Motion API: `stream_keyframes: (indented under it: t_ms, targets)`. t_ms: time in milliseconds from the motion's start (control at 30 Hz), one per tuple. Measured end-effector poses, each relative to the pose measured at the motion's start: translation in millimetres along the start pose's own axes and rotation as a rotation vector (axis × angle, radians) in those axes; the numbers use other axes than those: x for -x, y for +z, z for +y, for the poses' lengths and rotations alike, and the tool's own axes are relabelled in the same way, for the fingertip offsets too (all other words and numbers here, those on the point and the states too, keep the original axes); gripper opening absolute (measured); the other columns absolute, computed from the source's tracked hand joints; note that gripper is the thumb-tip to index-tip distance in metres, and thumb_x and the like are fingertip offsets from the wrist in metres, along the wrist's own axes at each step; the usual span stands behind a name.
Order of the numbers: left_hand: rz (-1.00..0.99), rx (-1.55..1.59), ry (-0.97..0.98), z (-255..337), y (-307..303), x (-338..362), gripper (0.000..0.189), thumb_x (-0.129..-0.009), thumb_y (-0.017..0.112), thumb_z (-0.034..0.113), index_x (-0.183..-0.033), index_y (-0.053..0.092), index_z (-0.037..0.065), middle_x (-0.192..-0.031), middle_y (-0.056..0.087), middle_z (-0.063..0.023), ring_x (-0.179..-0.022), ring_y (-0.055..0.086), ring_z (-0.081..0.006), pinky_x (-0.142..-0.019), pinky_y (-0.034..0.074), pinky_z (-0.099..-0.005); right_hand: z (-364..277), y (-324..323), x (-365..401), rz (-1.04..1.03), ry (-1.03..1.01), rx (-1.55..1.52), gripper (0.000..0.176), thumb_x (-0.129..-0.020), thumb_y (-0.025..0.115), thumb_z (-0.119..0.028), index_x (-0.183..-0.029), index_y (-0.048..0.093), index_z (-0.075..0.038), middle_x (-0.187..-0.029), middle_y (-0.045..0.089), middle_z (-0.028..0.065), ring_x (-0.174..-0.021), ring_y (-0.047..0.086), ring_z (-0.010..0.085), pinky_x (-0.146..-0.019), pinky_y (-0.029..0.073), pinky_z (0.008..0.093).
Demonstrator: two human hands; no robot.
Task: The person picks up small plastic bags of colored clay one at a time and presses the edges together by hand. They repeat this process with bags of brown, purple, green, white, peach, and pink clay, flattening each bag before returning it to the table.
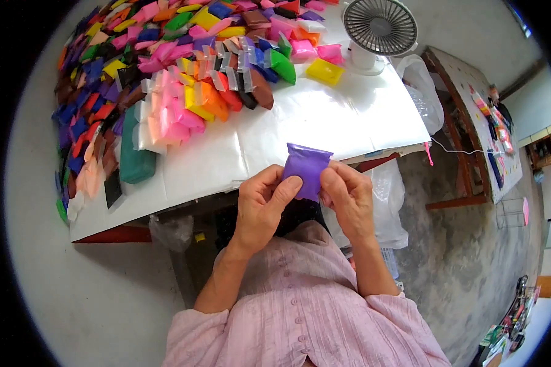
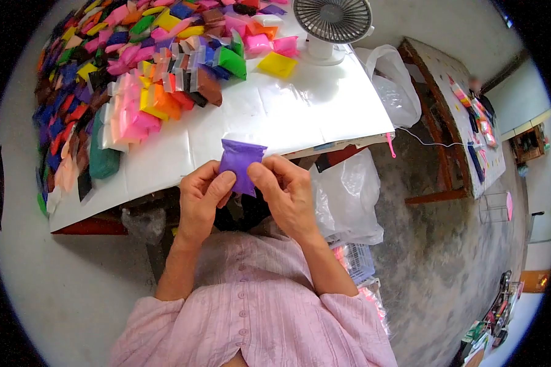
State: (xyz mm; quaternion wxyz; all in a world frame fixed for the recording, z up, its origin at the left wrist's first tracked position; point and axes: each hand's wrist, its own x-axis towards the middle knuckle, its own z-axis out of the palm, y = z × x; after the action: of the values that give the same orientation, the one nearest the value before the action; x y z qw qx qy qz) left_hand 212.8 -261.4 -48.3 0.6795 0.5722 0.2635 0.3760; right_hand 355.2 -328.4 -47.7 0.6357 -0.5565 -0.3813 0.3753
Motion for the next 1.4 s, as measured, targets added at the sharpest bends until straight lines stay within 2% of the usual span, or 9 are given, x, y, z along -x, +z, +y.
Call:
stream_keyframes:
  t_ms: [267, 500, 700, 900, 1000, 1100, 1200, 1300, 1400]
  targets:
    - [-0.010, -0.048, -0.017, -8, -2, -1, 0.022, -0.095, 0.060, 0.018, -0.085, 0.065, -0.001, -0.075, 0.059, 0.0016, -0.069, 0.049, -0.0033, -0.063, 0.041, -0.0201, 16, -2, -2, -0.002, -0.042, 0.045, 0.026, -0.089, 0.067, -0.021, -0.075, 0.063, 0.001, -0.063, 0.054, -0.0037, -0.060, 0.042, 0.0031, -0.052, 0.035, 0.0215]
    - [-0.031, 0.007, -0.045, -6, -5, -1, 0.020, -0.096, 0.057, 0.018, -0.091, 0.063, -0.001, -0.074, 0.056, 0.0015, -0.064, 0.046, -0.0052, -0.059, 0.039, -0.0223, -4, 1, 0, -0.066, 0.134, -0.051, 0.026, -0.092, 0.063, -0.022, -0.080, 0.068, 0.000, -0.065, 0.056, -0.0046, -0.060, 0.045, 0.0024, -0.053, 0.037, 0.0201]
    - [0.028, -0.466, 0.265, -6, -4, 6, 0.010, -0.093, 0.057, 0.008, -0.097, 0.060, -0.001, -0.074, 0.055, -0.0048, -0.060, 0.048, -0.0113, -0.056, 0.040, -0.0253, 0, -3, -2, 0.031, 0.166, -0.150, 0.024, -0.092, 0.063, -0.022, -0.079, 0.070, -0.002, -0.064, 0.055, -0.0064, -0.056, 0.044, 0.0003, -0.050, 0.036, 0.0181]
    - [0.057, -0.778, 0.582, -2, -1, 3, 0.010, -0.084, 0.061, 0.000, -0.093, 0.058, -0.001, -0.077, 0.056, -0.0141, -0.061, 0.056, -0.0293, -0.055, 0.046, -0.0349, 1, -5, -4, -0.019, 0.199, -0.146, 0.028, -0.093, 0.062, -0.024, -0.072, 0.066, -0.004, -0.063, 0.052, -0.0079, -0.056, 0.043, -0.0001, -0.048, 0.035, 0.0181]
    - [0.060, -0.808, 0.600, -3, -3, 3, 0.008, -0.084, 0.061, 0.000, -0.091, 0.058, 0.000, -0.077, 0.056, -0.0145, -0.062, 0.058, -0.0317, -0.056, 0.047, -0.0372, -2, 0, -5, -0.007, 0.209, -0.086, 0.033, -0.095, 0.058, -0.024, -0.069, 0.062, -0.004, -0.058, 0.049, -0.0065, -0.050, 0.040, 0.0013, -0.044, 0.028, 0.0200]
    - [0.093, -0.801, 0.581, -5, -4, 2, 0.007, -0.083, 0.062, -0.001, -0.089, 0.058, -0.001, -0.075, 0.056, -0.0138, -0.061, 0.057, -0.0311, -0.055, 0.046, -0.0372, 1, -9, -4, 0.071, -0.056, 0.303, 0.036, -0.094, 0.060, -0.027, -0.069, 0.060, -0.001, -0.059, 0.050, 0.0003, -0.051, 0.046, 0.0087, -0.047, 0.038, 0.0274]
    - [0.139, -0.805, 0.566, -5, -3, 2, 0.006, -0.082, 0.062, -0.002, -0.086, 0.059, -0.001, -0.074, 0.056, -0.0133, -0.060, 0.057, -0.0309, -0.055, 0.046, -0.0374, -1, -21, -3, 0.095, -0.588, 0.775, 0.028, -0.089, 0.064, -0.023, -0.071, 0.056, -0.003, -0.064, 0.050, 0.0065, -0.051, 0.051, 0.0199, -0.048, 0.039, 0.0338]
    - [0.145, -0.804, 0.582, -6, -2, 0, 0.006, -0.081, 0.062, -0.003, -0.086, 0.059, -0.001, -0.073, 0.056, -0.0131, -0.060, 0.057, -0.0304, -0.054, 0.045, -0.0375, -13, -22, 6, -0.062, -0.691, 0.970, 0.022, -0.083, 0.069, -0.019, -0.074, 0.053, -0.006, -0.069, 0.050, 0.0078, -0.056, 0.053, 0.0257, -0.049, 0.041, 0.0361]
    - [0.135, -0.821, 0.589, -6, 0, 0, 0.007, -0.081, 0.062, -0.003, -0.086, 0.058, 0.000, -0.073, 0.056, -0.0128, -0.060, 0.056, -0.0301, -0.054, 0.045, -0.0374, -13, -19, 6, -0.055, -0.747, 1.057, 0.022, -0.081, 0.070, -0.017, -0.075, 0.052, -0.007, -0.070, 0.048, 0.0069, -0.057, 0.052, 0.0223, -0.050, 0.041, 0.0345]
